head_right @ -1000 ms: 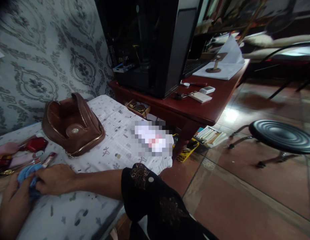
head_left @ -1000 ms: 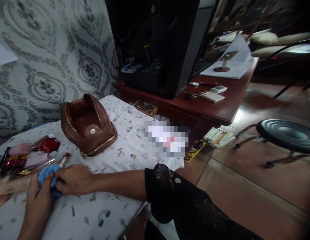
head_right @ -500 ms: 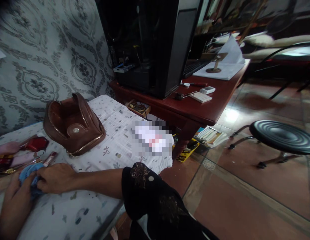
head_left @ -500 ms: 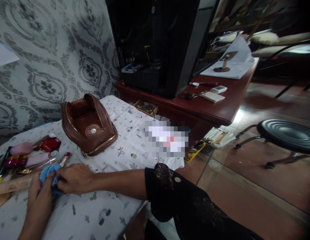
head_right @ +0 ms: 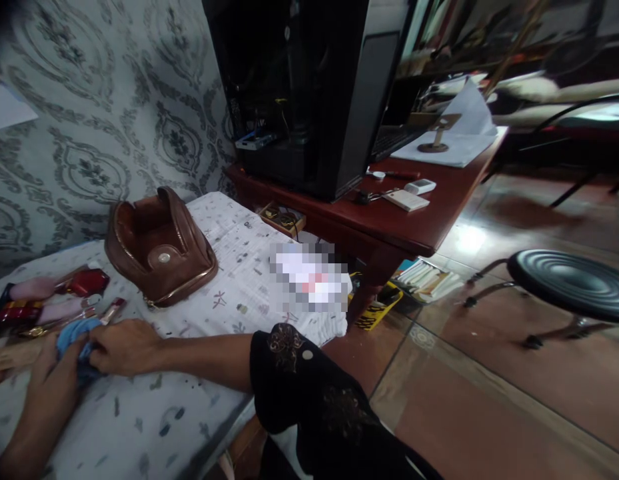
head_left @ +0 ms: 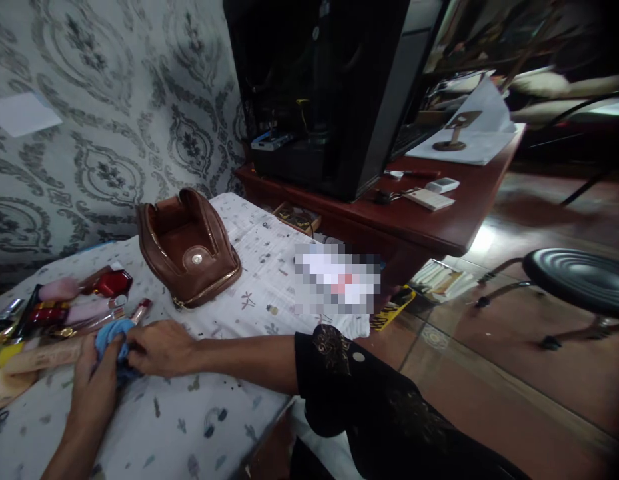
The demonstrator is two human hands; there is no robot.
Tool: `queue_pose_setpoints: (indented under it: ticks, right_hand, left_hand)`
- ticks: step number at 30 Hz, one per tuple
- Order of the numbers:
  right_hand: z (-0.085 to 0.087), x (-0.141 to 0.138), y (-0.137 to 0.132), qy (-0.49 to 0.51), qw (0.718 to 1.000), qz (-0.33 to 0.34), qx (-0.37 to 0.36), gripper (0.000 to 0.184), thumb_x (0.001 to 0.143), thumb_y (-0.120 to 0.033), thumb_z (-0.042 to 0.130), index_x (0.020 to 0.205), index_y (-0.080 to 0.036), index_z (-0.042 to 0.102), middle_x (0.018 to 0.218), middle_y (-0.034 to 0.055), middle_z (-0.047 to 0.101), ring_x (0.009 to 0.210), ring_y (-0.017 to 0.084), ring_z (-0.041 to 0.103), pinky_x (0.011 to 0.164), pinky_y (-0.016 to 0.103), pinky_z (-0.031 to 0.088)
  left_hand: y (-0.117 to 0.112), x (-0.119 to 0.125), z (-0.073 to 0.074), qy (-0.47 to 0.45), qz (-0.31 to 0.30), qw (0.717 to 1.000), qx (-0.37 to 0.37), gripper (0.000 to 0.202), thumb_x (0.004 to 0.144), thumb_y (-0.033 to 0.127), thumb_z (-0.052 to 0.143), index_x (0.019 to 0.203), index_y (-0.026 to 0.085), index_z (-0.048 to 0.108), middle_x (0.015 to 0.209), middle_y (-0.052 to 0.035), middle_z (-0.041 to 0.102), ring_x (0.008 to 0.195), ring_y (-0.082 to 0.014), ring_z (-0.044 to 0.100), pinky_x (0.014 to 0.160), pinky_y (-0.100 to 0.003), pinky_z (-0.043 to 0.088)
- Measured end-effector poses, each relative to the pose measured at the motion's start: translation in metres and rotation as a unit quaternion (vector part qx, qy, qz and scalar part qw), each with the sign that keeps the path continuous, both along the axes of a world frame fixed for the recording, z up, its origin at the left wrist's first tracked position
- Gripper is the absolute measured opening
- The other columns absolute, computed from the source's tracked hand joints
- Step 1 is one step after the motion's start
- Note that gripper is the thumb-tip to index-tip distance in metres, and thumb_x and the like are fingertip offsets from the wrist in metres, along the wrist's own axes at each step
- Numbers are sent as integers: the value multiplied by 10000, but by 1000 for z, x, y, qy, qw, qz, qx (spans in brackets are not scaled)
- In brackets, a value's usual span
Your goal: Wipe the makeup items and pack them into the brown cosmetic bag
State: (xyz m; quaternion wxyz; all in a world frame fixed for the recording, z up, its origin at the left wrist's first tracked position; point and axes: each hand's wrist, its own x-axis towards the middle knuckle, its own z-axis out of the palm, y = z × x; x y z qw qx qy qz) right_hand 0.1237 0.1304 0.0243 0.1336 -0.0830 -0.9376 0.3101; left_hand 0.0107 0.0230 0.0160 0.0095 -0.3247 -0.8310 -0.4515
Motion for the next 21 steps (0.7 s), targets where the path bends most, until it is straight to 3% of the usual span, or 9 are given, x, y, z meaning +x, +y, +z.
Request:
queue_pose_setpoints:
  ticks: [5, 21]
  right_hand:
    - [0, 0, 0, -4, 1000, 1, 8, 336, 955, -369, 454, 1167, -179, 632, 1083, 91, 747, 938, 239, 704, 713, 305, 523]
    - [2, 1, 0, 3, 1000, -6, 24, 301, 956, -354, 481, 1128, -170, 645, 1028, 88, 753, 880, 219, 696, 663, 284, 488]
  left_hand:
    - [1, 8, 8, -71, 15, 997, 4, 496, 653, 653, 588, 926, 239, 604, 814, 34, 611, 829, -219, 558, 771, -328, 440]
    - [2, 7, 7, -69, 0, 997, 18, 453, 656, 621, 600, 907, 244, 583, 828, 40, 594, 844, -216, 542, 802, -337, 423]
